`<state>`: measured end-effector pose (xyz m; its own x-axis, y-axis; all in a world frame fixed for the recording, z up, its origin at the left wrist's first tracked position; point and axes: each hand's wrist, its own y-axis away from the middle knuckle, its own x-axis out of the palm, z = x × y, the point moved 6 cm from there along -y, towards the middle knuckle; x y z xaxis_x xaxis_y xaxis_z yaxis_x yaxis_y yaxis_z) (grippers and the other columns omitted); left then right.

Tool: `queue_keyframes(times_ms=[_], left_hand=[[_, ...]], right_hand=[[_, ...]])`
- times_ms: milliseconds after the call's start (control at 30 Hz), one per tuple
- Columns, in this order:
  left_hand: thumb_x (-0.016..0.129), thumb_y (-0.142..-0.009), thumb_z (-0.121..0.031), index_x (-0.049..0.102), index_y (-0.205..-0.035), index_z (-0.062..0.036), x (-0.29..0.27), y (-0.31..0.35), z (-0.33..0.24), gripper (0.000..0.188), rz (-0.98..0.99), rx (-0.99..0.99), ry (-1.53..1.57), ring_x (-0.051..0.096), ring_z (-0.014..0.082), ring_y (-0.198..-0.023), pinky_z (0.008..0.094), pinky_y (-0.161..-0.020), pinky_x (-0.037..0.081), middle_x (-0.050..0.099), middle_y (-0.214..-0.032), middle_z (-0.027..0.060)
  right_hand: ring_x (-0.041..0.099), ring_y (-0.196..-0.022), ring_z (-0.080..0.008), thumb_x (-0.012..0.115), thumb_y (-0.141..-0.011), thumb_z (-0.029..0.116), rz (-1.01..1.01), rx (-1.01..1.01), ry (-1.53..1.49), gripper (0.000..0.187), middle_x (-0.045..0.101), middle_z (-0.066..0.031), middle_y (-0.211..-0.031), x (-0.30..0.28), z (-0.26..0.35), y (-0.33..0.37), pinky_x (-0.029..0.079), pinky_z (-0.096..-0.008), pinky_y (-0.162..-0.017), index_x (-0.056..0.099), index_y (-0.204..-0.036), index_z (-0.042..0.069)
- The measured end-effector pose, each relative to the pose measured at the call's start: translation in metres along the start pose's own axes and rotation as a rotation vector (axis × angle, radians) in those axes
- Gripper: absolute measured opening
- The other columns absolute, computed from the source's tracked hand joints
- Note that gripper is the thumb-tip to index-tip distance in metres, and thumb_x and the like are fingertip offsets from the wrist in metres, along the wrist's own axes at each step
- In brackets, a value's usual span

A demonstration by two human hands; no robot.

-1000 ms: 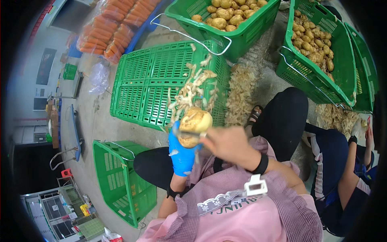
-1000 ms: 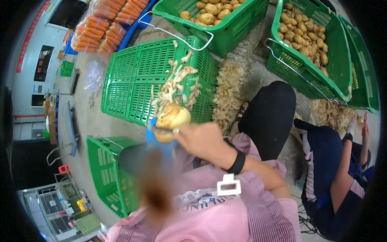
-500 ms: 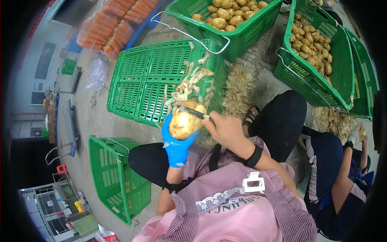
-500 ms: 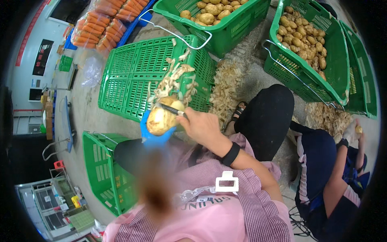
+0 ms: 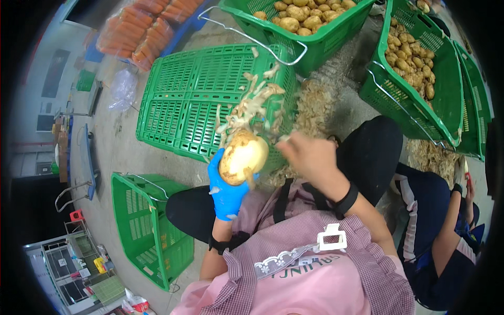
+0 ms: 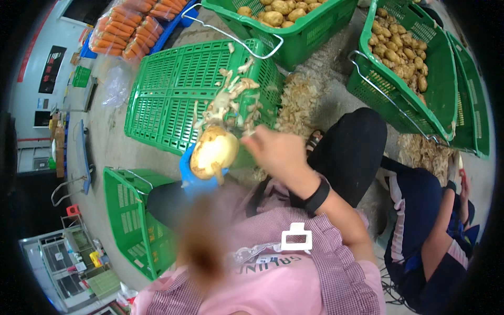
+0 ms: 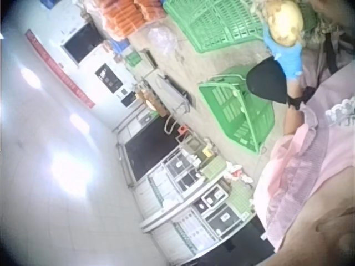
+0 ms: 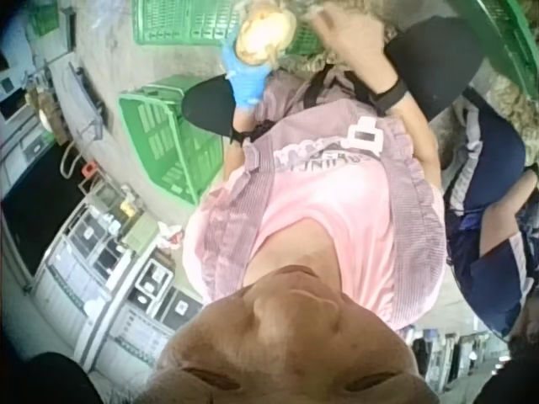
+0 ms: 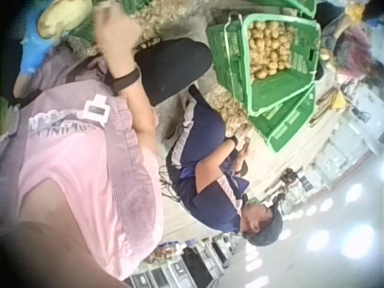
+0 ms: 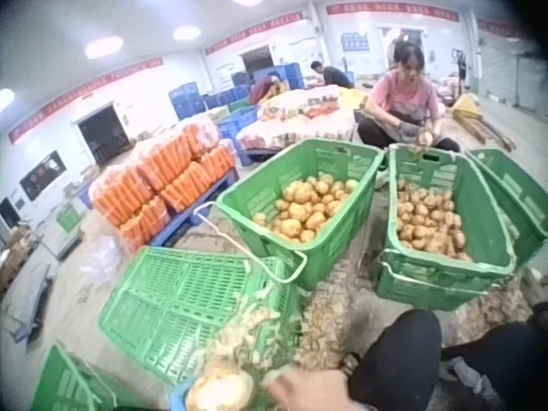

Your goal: The recorder peels potatoes using a hand peeler while sitting in a warehouse setting among other workers.

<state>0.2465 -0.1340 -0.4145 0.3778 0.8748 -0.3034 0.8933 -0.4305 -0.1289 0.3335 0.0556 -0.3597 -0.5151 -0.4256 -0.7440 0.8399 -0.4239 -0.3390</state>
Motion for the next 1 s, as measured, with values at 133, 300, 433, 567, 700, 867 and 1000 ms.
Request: queue_keyframes(times_ms=[133, 300, 433, 567, 700, 867, 1000], left_hand=[[0.077, -0.054, -0.006, 0.028, -0.122, 0.0038, -0.003, 0.001, 0.012, 0.085, 0.147, -0.134, -0.016, 0.046, 0.0244, -0.105, 0.0328, -0.086, 0.043, 0.042, -0.116, 0.0174], [0.077, -0.055, -0.006, 0.029, -0.121, 0.0033, 0.001, 0.001, -0.023, 0.083, 0.051, 0.027, 0.001, 0.047, 0.0240, -0.104, 0.0330, -0.087, 0.043, 0.042, -0.115, 0.0167], [0.077, -0.054, -0.006, 0.030, -0.121, 0.0027, -0.003, 0.005, -0.024, 0.082, 0.057, 0.091, -0.086, 0.048, 0.0235, -0.103, 0.0326, -0.086, 0.043, 0.043, -0.114, 0.0158], [0.078, -0.052, -0.008, 0.028, -0.123, 0.0022, -0.011, 0.007, -0.006, 0.088, 0.117, -0.055, -0.015, 0.048, 0.0233, -0.103, 0.0327, -0.086, 0.044, 0.043, -0.114, 0.0154], [0.078, -0.053, -0.008, 0.026, -0.125, 0.0021, -0.009, 0.008, -0.008, 0.090, 0.141, -0.123, 0.051, 0.047, 0.0237, -0.104, 0.0330, -0.086, 0.044, 0.042, -0.116, 0.0159], [0.078, -0.053, -0.009, 0.028, -0.125, 0.0028, -0.006, 0.008, 0.014, 0.088, 0.118, -0.011, -0.048, 0.048, 0.0247, -0.104, 0.0325, -0.086, 0.043, 0.042, -0.116, 0.0164], [0.078, -0.054, -0.011, 0.030, -0.123, 0.0025, 0.010, 0.002, -0.023, 0.085, 0.088, 0.031, -0.074, 0.047, 0.0251, -0.104, 0.0328, -0.087, 0.042, 0.042, -0.116, 0.0163]], right_hand=[[0.053, -0.043, -0.0257, 0.052, -0.078, 0.039, 0.065, -0.082, -0.111, 0.032, 0.051, -0.0086, -0.047, 0.011, 0.028, 0.007, 0.039, -0.0351, -0.037, 0.049, -0.065, 0.010], [0.053, -0.043, -0.0271, 0.051, -0.078, 0.041, 0.094, 0.077, 0.064, 0.033, 0.051, -0.0095, -0.047, 0.034, -0.024, 0.001, 0.040, -0.0367, -0.039, 0.051, -0.066, 0.010], [0.054, -0.046, -0.0305, 0.051, -0.079, 0.042, 0.090, 0.048, -0.160, 0.035, 0.051, -0.0118, -0.048, 0.027, -0.003, 0.006, 0.040, -0.0392, -0.040, 0.051, -0.067, 0.010], [0.054, -0.049, -0.0317, 0.051, -0.078, 0.043, 0.217, 0.132, -0.142, 0.036, 0.054, -0.0123, -0.052, 0.045, -0.021, 0.009, 0.041, -0.0400, -0.042, 0.052, -0.067, 0.008], [0.054, -0.047, -0.0302, 0.052, -0.078, 0.040, 0.161, 0.125, -0.247, 0.033, 0.053, -0.0111, -0.051, 0.034, -0.023, 0.013, 0.041, -0.0385, -0.042, 0.052, -0.066, 0.009], [0.053, -0.043, -0.0246, 0.053, -0.078, 0.039, 0.056, -0.091, -0.123, 0.032, 0.051, -0.0069, -0.046, 0.017, 0.014, 0.013, 0.039, -0.0347, -0.037, 0.048, -0.063, 0.011], [0.053, -0.043, -0.0271, 0.054, -0.077, 0.039, 0.092, 0.169, 0.103, 0.033, 0.051, -0.0091, -0.047, 0.020, -0.044, 0.006, 0.039, -0.0360, -0.037, 0.048, -0.064, 0.009]])
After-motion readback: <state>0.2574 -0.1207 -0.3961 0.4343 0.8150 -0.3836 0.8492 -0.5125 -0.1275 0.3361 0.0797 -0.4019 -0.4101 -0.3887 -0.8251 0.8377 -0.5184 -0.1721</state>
